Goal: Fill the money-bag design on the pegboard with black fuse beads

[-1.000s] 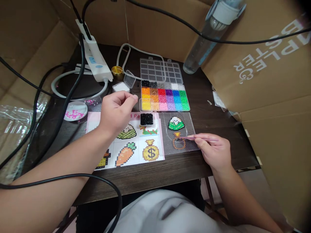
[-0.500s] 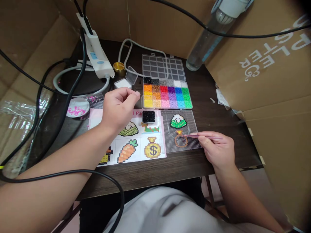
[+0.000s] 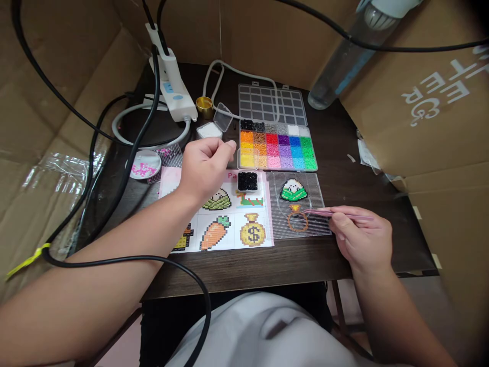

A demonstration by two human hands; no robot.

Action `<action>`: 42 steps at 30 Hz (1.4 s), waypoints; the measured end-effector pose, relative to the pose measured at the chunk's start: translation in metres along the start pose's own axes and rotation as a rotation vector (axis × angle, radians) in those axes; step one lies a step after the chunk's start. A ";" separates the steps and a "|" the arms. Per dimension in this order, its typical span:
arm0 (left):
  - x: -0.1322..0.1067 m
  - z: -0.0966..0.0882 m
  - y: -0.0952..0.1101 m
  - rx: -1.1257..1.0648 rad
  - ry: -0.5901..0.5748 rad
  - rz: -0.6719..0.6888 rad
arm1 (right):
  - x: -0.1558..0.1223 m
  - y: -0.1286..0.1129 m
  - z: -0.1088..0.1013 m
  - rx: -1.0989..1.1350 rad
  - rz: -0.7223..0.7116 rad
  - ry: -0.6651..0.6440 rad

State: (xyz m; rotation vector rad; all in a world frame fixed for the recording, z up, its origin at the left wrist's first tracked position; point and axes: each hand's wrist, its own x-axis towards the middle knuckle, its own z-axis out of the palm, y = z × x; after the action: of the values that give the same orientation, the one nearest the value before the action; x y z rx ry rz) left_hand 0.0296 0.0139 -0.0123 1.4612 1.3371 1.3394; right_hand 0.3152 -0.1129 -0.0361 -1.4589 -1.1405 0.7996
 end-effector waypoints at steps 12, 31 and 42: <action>-0.003 -0.005 0.005 -0.013 -0.047 0.015 | 0.025 -0.033 0.020 0.148 -0.174 0.048; -0.003 -0.006 0.005 0.020 -0.124 0.080 | 0.049 -0.055 0.113 -0.098 -0.281 -0.256; -0.005 -0.006 0.008 0.010 -0.117 0.092 | 0.052 -0.053 0.114 -0.079 -0.243 -0.294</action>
State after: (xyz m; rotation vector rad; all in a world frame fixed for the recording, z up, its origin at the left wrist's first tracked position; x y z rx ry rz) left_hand 0.0255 0.0071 -0.0048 1.5997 1.2155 1.2853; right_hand 0.2146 -0.0273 -0.0028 -1.2616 -1.5549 0.8221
